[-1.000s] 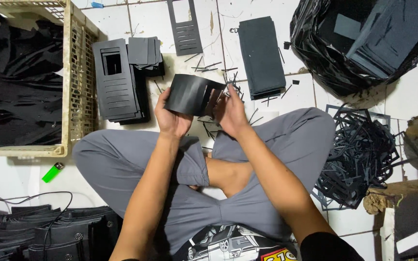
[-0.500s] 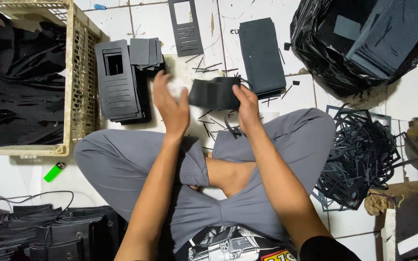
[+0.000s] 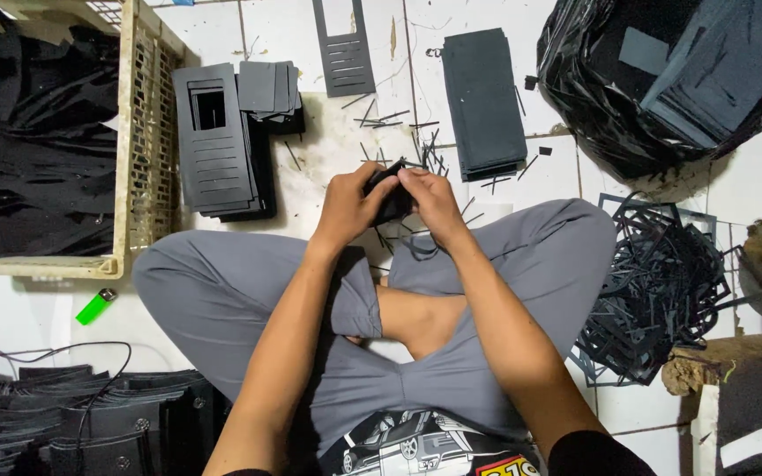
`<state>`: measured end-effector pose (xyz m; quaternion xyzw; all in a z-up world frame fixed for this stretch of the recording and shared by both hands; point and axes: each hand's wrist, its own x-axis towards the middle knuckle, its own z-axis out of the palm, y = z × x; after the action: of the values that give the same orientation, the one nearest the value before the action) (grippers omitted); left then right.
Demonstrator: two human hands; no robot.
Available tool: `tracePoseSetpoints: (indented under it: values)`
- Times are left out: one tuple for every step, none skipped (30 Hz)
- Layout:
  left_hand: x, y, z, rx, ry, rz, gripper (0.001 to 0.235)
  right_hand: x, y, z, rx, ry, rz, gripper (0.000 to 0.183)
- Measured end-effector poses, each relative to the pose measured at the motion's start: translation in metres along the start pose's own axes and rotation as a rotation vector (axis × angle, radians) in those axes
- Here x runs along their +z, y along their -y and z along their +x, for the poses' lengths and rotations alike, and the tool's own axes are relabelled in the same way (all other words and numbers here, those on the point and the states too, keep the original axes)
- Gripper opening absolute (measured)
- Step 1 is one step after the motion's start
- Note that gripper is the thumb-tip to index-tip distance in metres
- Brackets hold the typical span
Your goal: The person sits on the floor sorting and trimming die-cut black foam pieces, bending and flexing each piece to separate and remove leftover cutout strips, then stacking the finished pieces with other completed stacks. They occasionally gather loose scrap strips aside while working through the pile one piece at a time.
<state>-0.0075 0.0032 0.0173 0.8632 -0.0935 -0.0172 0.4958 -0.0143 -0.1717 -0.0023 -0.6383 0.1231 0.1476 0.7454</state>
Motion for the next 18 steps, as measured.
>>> tracePoseSetpoints:
  values:
    - [0.003,0.003,-0.001,-0.004,0.000,-0.001,0.016,-0.002,-0.005,0.004,0.004,0.001,-0.001,0.024]
    - [0.006,0.006,-0.001,-0.039,0.030,-0.044,0.015,-0.004,-0.009,0.007,-0.059,-0.026,-0.053,0.022]
    - [0.008,0.009,0.000,-0.070,0.060,-0.086,0.015,-0.006,-0.013,0.012,-0.126,-0.054,-0.103,0.019]
    - [0.007,0.005,0.000,-0.070,0.060,-0.086,0.015,-0.008,-0.018,0.015,-0.125,-0.054,-0.103,0.019]
    - [0.006,0.002,0.001,-0.087,0.084,-0.168,0.017,-0.010,-0.023,0.018,-0.149,-0.114,-0.102,0.013]
    - [0.004,-0.002,0.001,-0.104,0.108,-0.249,0.020,-0.012,-0.028,0.020,-0.172,-0.174,-0.101,0.009]
    - [0.006,-0.002,0.000,-0.104,0.108,-0.250,0.020,-0.009,-0.026,0.020,-0.172,-0.174,-0.102,0.009]
    - [0.008,-0.002,0.000,-0.103,0.115,-0.290,0.019,-0.006,-0.023,0.019,-0.091,-0.251,-0.014,0.009]
    - [0.009,-0.003,0.000,-0.101,0.122,-0.329,0.019,-0.003,-0.020,0.018,-0.010,-0.327,0.074,0.010]
    - [0.011,-0.002,-0.001,-0.101,0.122,-0.329,0.019,-0.010,-0.020,0.022,-0.009,-0.327,0.073,0.010]
    - [0.011,0.000,-0.003,-0.135,0.100,-0.361,0.018,-0.015,-0.019,0.026,0.029,-0.347,0.172,0.006]
    - [0.012,0.001,-0.004,-0.169,0.077,-0.393,0.017,-0.021,-0.019,0.030,0.068,-0.366,0.271,0.006]
    - [0.013,0.003,-0.003,-0.167,0.084,-0.394,0.017,-0.019,-0.017,0.029,0.068,-0.372,0.273,0.006]
    - [0.014,0.004,-0.002,-0.209,0.014,-0.417,0.020,-0.016,-0.014,0.029,0.074,-0.334,0.285,0.005]
    - [0.015,0.006,-0.001,-0.252,-0.064,-0.439,0.023,-0.012,-0.011,0.029,0.080,-0.287,0.294,0.006]
    - [0.015,0.005,0.000,-0.252,-0.066,-0.439,0.023,-0.009,-0.009,0.025,0.080,-0.285,0.293,0.006]
    - [0.014,0.004,0.001,-0.265,-0.149,-0.421,0.025,-0.003,-0.007,0.022,0.080,-0.264,0.240,0.006]
    - [0.013,0.004,0.003,-0.277,-0.232,-0.403,0.028,0.002,-0.005,0.018,0.079,-0.242,0.187,0.010]
